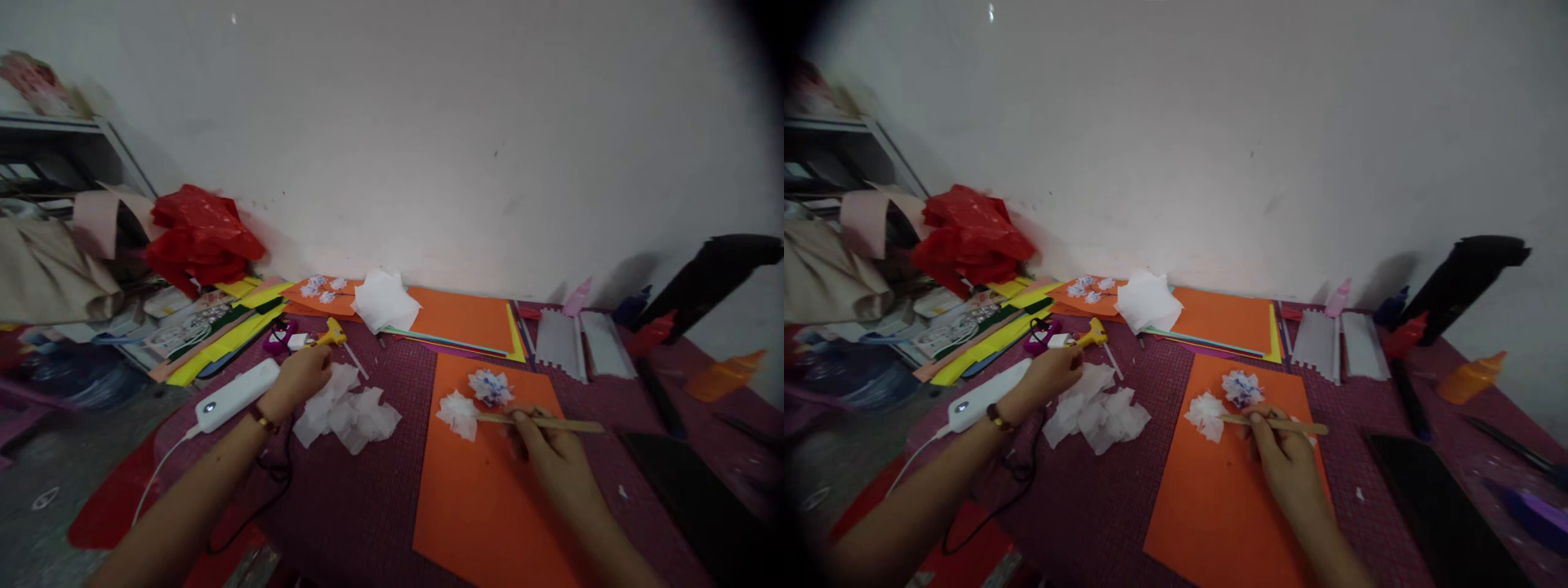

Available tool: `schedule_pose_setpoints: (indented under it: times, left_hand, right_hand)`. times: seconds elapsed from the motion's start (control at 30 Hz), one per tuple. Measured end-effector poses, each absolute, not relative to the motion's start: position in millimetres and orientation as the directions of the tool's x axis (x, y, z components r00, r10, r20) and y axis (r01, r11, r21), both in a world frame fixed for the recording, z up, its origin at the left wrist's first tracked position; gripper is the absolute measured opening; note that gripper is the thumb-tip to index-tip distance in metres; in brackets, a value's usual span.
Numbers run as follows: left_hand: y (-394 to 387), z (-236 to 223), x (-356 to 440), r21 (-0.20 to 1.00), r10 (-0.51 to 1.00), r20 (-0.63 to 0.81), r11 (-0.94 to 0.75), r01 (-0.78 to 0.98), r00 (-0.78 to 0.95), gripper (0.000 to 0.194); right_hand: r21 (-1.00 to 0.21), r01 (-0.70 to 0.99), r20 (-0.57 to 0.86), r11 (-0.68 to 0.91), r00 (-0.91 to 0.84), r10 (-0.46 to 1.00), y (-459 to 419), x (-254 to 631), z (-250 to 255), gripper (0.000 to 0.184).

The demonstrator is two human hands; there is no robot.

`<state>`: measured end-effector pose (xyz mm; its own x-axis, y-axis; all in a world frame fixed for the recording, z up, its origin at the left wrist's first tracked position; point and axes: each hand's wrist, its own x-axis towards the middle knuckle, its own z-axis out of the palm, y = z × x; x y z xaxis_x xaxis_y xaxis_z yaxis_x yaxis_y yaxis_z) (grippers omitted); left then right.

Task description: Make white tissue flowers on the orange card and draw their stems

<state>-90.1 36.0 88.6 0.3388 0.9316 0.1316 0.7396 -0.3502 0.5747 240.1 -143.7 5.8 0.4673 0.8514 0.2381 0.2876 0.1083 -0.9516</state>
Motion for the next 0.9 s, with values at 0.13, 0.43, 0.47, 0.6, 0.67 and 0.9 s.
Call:
schedule_pose_setpoints:
  times: [0.13, 0.43, 0.47, 0.6, 0.67, 0.9]
  left_hand:
    - [33, 88, -87, 0.714, 0.905, 0.081, -0.345, 0.609, 0.417, 0.008]
    - [25, 72, -73, 0.904, 0.885, -0.105, -0.106, 0.414, 0.454, 0.017]
    - [24, 71, -72, 0.903, 0.892, -0.094, -0.111, 0.415, 0.442, 0.016]
    - [20, 70, -65, 0.949, 0.907, -0.121, -0.012, 0.314, 0.402, 0.015]
    - [18, 70, -54, 0.974, 0.901, -0.142, 0.054, 0.219, 0.409, 0.016]
    - [-4, 68, 28, 0.982, 0.796, -0.152, 0.188, 0.0, 0.586, 0.029]
  right_hand:
    - [-0.966, 0.231, 0.204, 0.116, 0.406, 0.891, -146, 239, 10, 0.027]
    - [-0.972, 0.207, 0.181, 0.113, 0.352, 0.918, -148, 239, 8, 0.023]
    - [-0.972, 0.203, 0.182, 0.116, 0.35, 0.919, -148, 238, 8, 0.022]
    - [-0.964, 0.225, 0.219, 0.142, 0.367, 0.904, -148, 237, 10, 0.02]
    - [-0.954, 0.255, 0.243, 0.155, 0.362, 0.9, -148, 235, 13, 0.021]
    - [-0.824, 0.535, 0.382, 0.187, 0.279, 0.881, -151, 226, 24, 0.024]
